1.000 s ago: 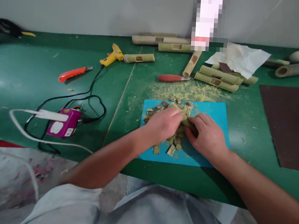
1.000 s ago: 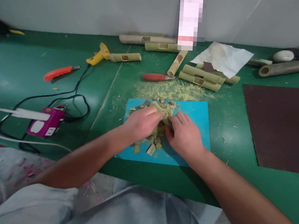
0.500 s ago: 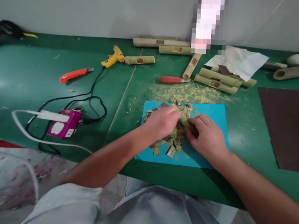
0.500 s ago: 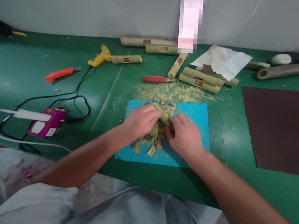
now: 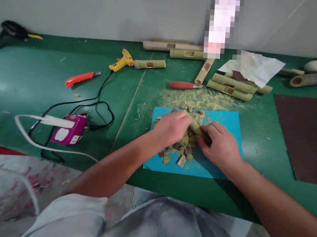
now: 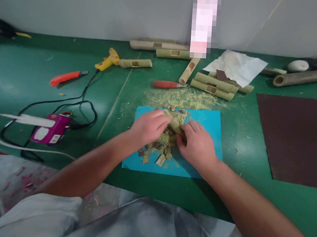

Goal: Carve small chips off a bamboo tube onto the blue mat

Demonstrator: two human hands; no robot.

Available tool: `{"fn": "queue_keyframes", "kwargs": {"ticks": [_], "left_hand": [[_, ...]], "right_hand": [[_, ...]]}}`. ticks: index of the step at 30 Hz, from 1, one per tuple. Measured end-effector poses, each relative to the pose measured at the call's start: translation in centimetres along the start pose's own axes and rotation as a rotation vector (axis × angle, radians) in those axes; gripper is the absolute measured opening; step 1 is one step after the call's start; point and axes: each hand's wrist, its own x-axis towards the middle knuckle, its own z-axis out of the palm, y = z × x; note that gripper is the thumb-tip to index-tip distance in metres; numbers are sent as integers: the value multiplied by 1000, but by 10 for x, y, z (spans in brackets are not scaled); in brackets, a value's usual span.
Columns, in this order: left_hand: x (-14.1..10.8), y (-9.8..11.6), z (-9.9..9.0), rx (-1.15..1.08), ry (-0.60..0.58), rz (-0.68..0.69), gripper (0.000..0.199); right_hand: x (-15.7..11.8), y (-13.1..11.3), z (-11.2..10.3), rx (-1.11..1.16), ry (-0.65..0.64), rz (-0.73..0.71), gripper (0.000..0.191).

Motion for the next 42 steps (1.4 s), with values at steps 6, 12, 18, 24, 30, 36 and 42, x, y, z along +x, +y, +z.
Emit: {"fn": "queue_keyframes", "kwargs": {"ticks": [6, 12, 18, 24, 30, 36, 42], "left_hand": [[-1, 0, 0, 18, -3, 52, 33], [0, -2, -1, 24, 12, 32, 33], [1, -3, -1, 30, 46, -15, 33], [0, -6, -3, -34, 32, 46, 28], [-1, -7, -5, -56, 27, 63, 29], [-1, -4, -3, 4, 72, 21, 29], [-2, -2, -4, -112, 49, 112, 27]], "right_hand": [[0, 0, 1, -5, -2, -12, 17], [0, 1, 0, 4, -4, 1, 17], [0, 1, 1, 11, 4, -1, 17], [0, 1, 1, 11, 21, -8, 17], [0, 0, 0, 17, -9, 13, 19], [0, 0, 0, 46, -14, 30, 17], [1, -2, -1, 68, -64, 83, 18]]}}
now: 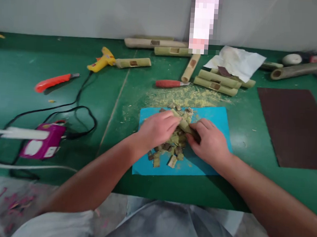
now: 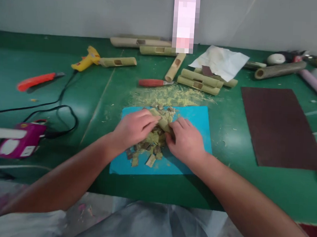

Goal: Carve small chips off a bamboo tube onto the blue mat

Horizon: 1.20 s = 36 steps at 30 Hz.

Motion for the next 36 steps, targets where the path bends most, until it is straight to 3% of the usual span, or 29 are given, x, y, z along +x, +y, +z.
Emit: {"fn": "queue_keyframes", "kwargs": {"ticks": [8, 24, 31, 36], "left_hand": [[-1, -10, -5, 55, 73, -14, 24], [0, -13, -5, 153, 122, -139, 27], [-1, -8, -1, 43, 35, -74, 27], [-1, -6, 0, 103, 15, -89, 30]], "right_hand": [[3, -4, -5, 22, -93, 26, 20], [0, 0, -3, -2, -19, -6, 20], [1, 1, -3, -7, -17, -4, 18], [1, 2, -3, -13, -23, -11, 17]]}}
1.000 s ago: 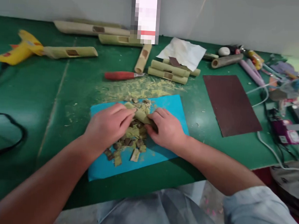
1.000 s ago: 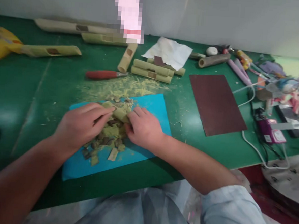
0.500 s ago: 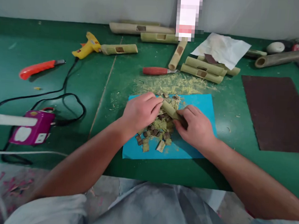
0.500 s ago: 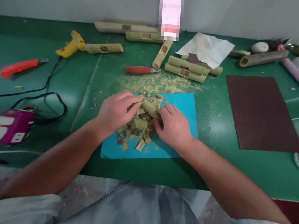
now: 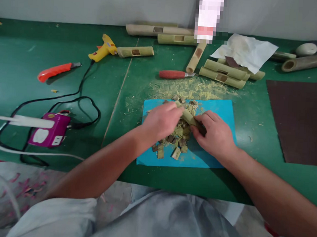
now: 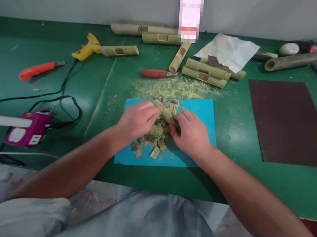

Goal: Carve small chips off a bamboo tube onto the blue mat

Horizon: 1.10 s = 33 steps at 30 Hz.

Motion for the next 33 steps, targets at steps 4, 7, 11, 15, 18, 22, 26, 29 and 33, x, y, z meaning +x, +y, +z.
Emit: {"fn": "queue_keyframes", "kwargs": {"ticks": [4, 7, 11, 15, 18, 22, 26, 29, 33], "left_hand": [[0, 1, 0, 3, 11, -9, 28], [0, 4, 0, 40, -9, -1, 31], [0, 4, 0, 24, -35, 17, 33], [2, 1, -1, 35, -29, -22, 31], [1, 2, 1, 26, -46, 7, 31], [-1, 6, 3, 43, -16, -11, 32], [-2, 5, 1, 15, -52, 47, 30], [0, 2, -2, 60, 12, -14, 29], [1, 3, -3, 72, -47, 42, 31]], "right_hand": [[0, 0, 0, 13, 1, 2, 18], [0, 0, 0, 16, 11, -4, 18], [-1, 0, 1, 23, 26, -2, 17], [-1, 1, 2, 21, 41, -10, 18], [-1, 1, 2, 18, 45, -13, 17], [-1, 1, 2, 5, 48, -14, 18], [-1, 2, 1, 13, 38, -22, 18], [-1, 2, 1, 10, 43, -20, 19], [-1, 3, 2, 0, 47, -31, 19]]}}
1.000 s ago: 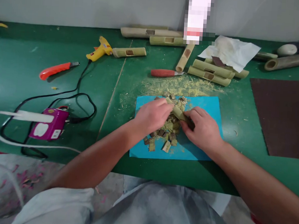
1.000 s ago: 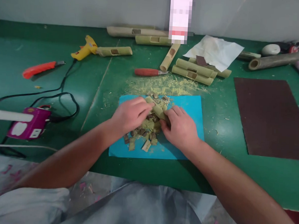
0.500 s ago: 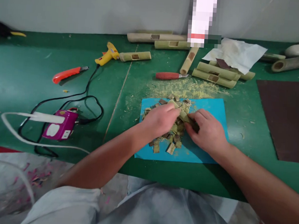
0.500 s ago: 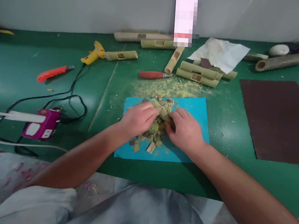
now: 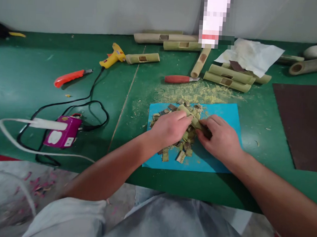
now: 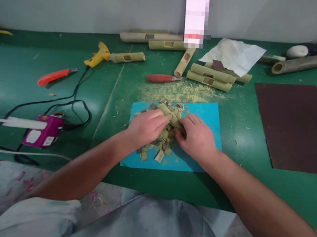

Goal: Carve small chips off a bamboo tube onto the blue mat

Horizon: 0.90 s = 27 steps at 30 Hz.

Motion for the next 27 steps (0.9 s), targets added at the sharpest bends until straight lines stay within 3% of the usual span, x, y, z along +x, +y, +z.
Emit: {"fn": "queue_keyframes", "kwargs": {"ticks": [4, 8, 12, 16, 21, 27], "left_hand": [[0, 4, 1, 17, 49, -70, 32], [-1, 6, 2, -30, -1, 24, 33], [0, 5, 1, 4, 60, -74, 32], [1, 3, 1, -19, -19, -6, 31], [2, -8, 0, 55, 95, -123, 28], [2, -5, 1, 10, 41, -64, 30]], "right_hand": [[0, -1, 0, -9, 1, 10, 20], [1, 0, 0, -10, 4, -8, 19], [0, 1, 1, -1, 20, -7, 20], [0, 1, 2, -9, 14, -7, 18], [0, 1, 2, -21, 36, -21, 20], [-1, 0, 3, -33, 55, -36, 20]]}}
